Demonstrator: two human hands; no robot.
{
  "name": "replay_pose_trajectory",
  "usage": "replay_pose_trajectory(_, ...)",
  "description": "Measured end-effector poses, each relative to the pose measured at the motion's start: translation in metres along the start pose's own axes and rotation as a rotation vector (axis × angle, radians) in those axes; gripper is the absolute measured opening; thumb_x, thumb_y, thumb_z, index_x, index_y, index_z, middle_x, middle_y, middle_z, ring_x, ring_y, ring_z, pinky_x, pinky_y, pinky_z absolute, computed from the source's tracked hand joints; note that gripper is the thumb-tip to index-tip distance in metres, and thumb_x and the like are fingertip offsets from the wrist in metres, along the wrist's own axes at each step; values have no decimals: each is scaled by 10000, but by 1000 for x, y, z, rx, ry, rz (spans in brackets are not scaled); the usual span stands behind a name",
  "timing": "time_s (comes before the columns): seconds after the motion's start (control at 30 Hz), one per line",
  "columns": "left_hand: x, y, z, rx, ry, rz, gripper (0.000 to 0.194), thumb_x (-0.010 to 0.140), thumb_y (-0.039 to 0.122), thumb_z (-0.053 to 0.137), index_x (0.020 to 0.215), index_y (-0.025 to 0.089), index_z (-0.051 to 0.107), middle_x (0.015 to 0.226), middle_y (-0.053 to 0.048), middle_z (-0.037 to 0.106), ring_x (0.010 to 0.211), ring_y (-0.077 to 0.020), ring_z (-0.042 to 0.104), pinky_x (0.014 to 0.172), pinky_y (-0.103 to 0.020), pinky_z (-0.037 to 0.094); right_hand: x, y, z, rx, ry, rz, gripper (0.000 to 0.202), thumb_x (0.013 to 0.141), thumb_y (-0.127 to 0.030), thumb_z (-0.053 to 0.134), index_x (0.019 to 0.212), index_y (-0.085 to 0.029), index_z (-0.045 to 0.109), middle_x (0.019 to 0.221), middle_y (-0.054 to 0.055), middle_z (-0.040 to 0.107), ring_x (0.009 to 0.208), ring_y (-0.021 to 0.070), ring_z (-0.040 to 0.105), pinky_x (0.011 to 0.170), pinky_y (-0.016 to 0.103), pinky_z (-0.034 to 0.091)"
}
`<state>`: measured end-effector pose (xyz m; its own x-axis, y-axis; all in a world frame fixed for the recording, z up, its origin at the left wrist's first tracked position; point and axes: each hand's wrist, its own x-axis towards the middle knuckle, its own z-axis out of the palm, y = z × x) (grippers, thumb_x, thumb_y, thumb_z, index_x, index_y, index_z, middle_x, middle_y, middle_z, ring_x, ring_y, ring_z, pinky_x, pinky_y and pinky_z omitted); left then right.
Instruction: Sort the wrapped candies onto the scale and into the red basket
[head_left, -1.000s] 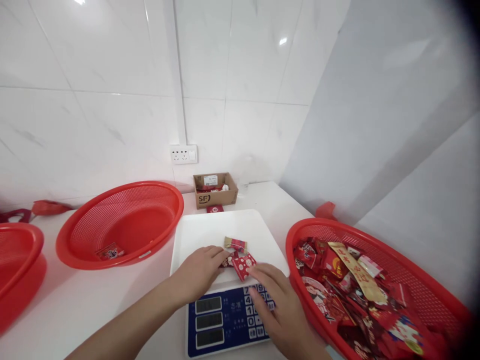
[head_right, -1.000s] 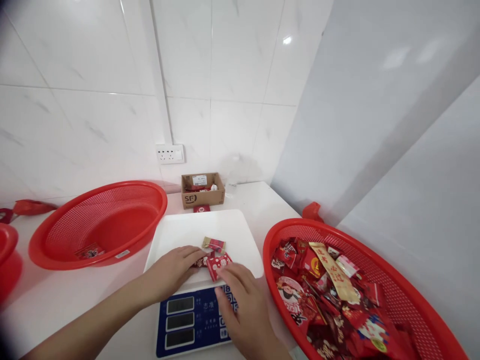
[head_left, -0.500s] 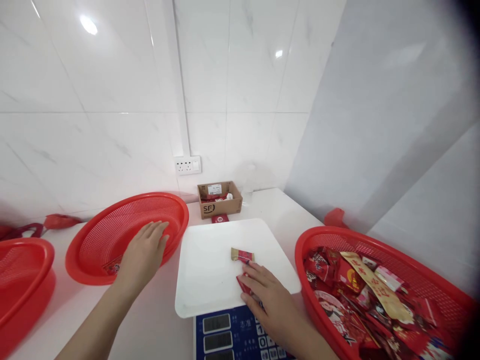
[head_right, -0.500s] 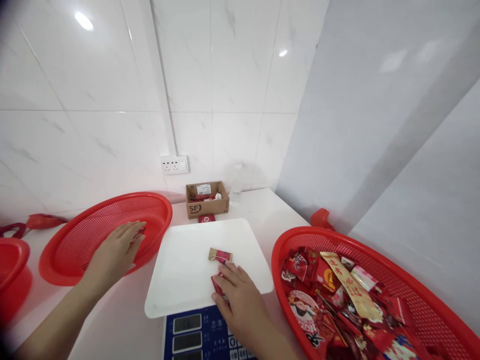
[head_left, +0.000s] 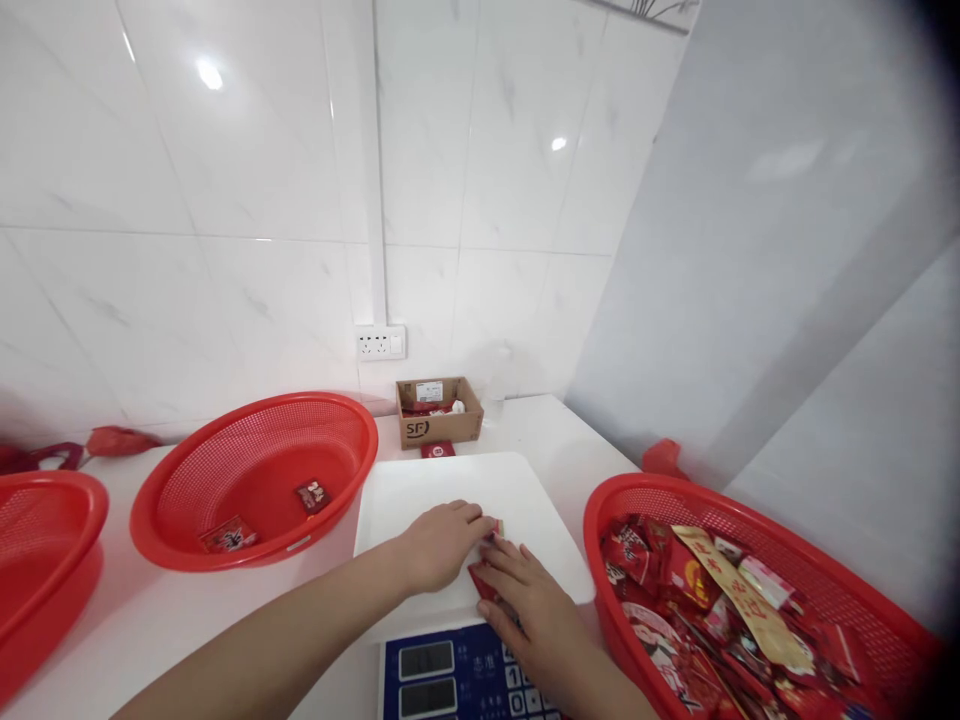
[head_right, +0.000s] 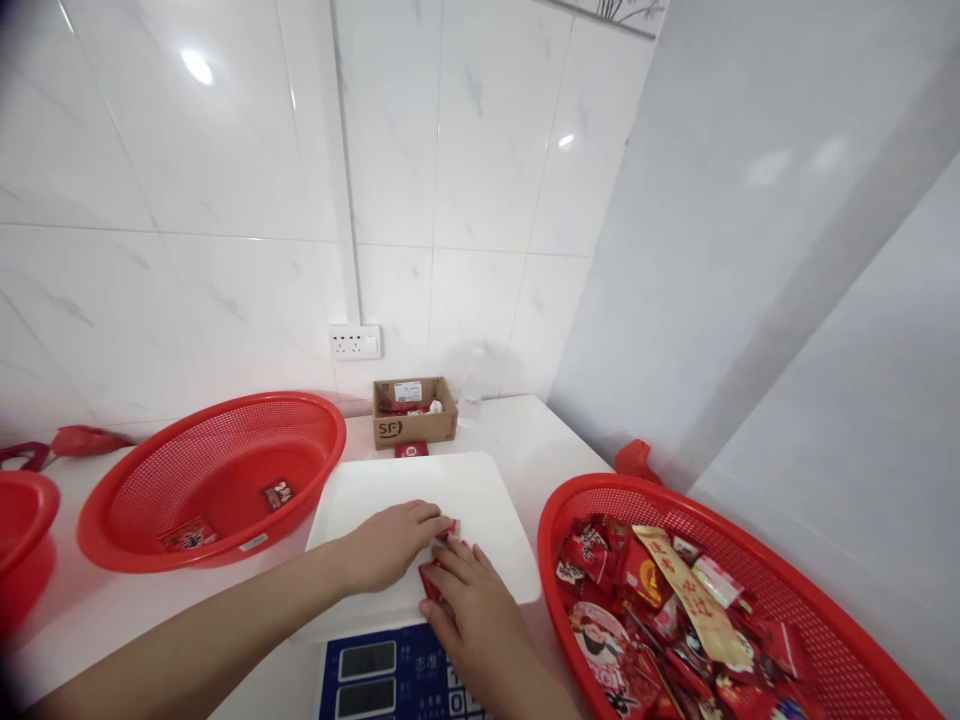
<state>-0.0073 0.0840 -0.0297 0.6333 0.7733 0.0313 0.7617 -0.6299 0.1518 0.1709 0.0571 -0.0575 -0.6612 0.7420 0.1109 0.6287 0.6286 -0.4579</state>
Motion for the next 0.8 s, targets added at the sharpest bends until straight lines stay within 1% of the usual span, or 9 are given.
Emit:
replay_pose_trajectory(0.13, -5, -6, 0, 26, 24, -98, 307, 834, 113, 454, 1100, 191, 585, 1042, -84, 634, 975, -238, 580, 842, -356, 468, -1, 0, 0, 0, -7, 16, 378, 899, -305, 472, 1231, -175, 598, 1366, 103, 493, 1317, 284, 359, 1098, 507, 271)
replay_pose_trajectory(0.23, -21, -18, -9, 41, 81, -246, 389, 801, 26, 414, 1094, 215, 587, 1034, -66, 635, 988, -214, 573, 843, -320, 458, -1, 3, 3, -4, -3, 29, 394, 910, -332, 455, 1248, -178, 589, 1366, 92, 493, 1315, 284, 363, 1098, 505, 280)
replay_pose_trajectory(0.33, -45, -36, -26, 74, 182, -460, 510, 789, -31, 341, 1192, 216, 533, 1135, -90, 607, 1044, -213, 559, 837, -323, 453, -2, 5, 4, 5, -5, 32, 405, 914, -350, 447, 1256, -181, 583, 1367, 86, 491, 1317, 284, 361, 1099, 508, 282)
replay_pose_trajectory(0.43, -75, -57, -43, 116, 278, -701, 544, 808, -2, 310, 1308, 171, 434, 1213, -159, 570, 1084, -272, 554, 768, -364, 475, -2, 5, 5, 15, -2, 35, 407, 916, -362, 438, 1249, -183, 589, 1364, 83, 496, 1317, 279, 361, 1101, 501, 284)
replay_pose_trajectory(0.5, -95, -69, -49, 132, 318, -831, 529, 837, 45, 296, 1347, 152, 386, 1133, -174, 614, 1012, -295, 600, 688, -368, 490, -1, 5, 5, 18, -3, 37, 410, 917, -363, 431, 1249, -181, 588, 1366, 81, 494, 1319, 275, 358, 1103, 498, 282)
replay_pose_trajectory(0.57, -111, -79, -48, 137, 349, -914, 478, 877, 110, 277, 1341, 117, 393, 1035, -175, 654, 955, -307, 630, 668, -382, 499, -2, 5, 5, 26, -9, 36, 421, 917, -365, 424, 1257, -174, 581, 1372, 82, 486, 1323, 276, 350, 1104, 502, 276)
replay_pose_trajectory(0.67, -124, -80, -38, 135, 394, -937, 434, 920, 232, 283, 1294, 94, 457, 1169, -183, 615, 1133, -313, 550, 824, -414, 487, -3, 4, 5, 66, -3, 51, 437, 908, -372, 435, 1265, -160, 573, 1375, 87, 482, 1323, 273, 349, 1099, 491, 289)
replay_pose_trajectory(0.73, -124, -70, -28, 99, 431, -887, 416, 924, 302, 321, 1268, 142, 491, 1286, -136, 558, 1234, -277, 474, 922, -390, 457, -3, 5, 7, 110, 29, 78, 428, 891, -355, 463, 1249, -155, 585, 1358, 90, 503, 1308, 265, 373, 1087, 466, 321)
replay_pose_trajectory(0.8, -119, -53, -18, -1, 484, -784, 389, 919, 348, 361, 1243, 198, 516, 1311, -88, 551, 1244, -247, 470, 964, -386, 444, -1, 6, 10, 155, 92, 109, 389, 881, -311, 469, 1209, -161, 613, 1319, 91, 543, 1268, 250, 427, 1068, 441, 356)
